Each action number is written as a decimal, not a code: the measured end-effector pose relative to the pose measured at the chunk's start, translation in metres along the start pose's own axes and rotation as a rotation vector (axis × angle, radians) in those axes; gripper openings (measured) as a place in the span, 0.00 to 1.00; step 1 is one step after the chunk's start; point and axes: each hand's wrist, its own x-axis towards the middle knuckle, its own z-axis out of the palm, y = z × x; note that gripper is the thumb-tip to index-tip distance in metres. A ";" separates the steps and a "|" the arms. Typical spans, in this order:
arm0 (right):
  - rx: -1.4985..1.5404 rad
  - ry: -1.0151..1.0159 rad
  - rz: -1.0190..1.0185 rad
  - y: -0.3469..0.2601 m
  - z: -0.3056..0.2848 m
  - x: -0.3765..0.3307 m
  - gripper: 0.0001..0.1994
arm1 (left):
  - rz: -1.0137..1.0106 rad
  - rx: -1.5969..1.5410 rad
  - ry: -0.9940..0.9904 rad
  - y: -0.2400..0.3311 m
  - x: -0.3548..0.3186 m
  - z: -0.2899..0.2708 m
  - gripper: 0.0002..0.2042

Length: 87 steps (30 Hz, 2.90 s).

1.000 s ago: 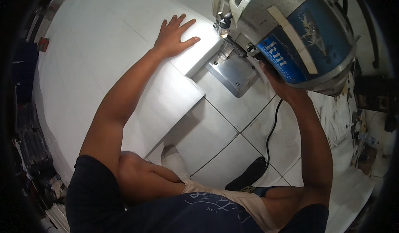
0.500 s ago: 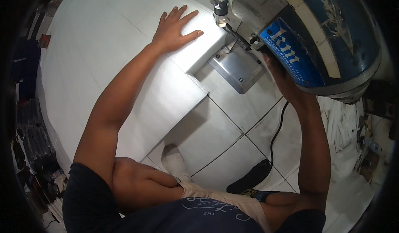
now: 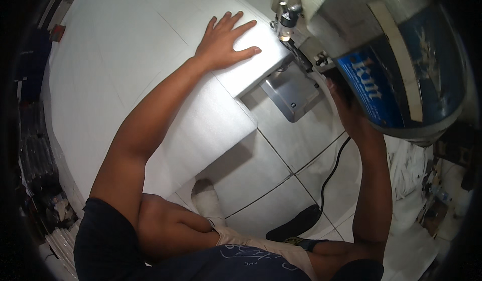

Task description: The person uses a vertical foam cutting machine to cut through a thick white foam block, guiding the foam with their hands to follow marked lines.

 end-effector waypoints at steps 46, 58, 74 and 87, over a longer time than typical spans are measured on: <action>-0.249 0.094 -0.100 -0.005 0.054 0.082 0.29 | 0.008 -0.180 0.077 -0.007 -0.006 0.031 0.39; -0.328 0.069 -0.056 -0.014 0.064 0.097 0.27 | 0.033 -0.143 0.114 -0.003 -0.009 0.035 0.39; -0.497 0.056 -0.135 -0.016 0.075 0.121 0.36 | 0.048 -0.183 0.126 0.000 -0.011 0.030 0.37; -0.383 -0.120 0.148 -0.059 0.071 0.150 0.39 | 0.052 -0.208 0.080 0.001 -0.012 0.024 0.37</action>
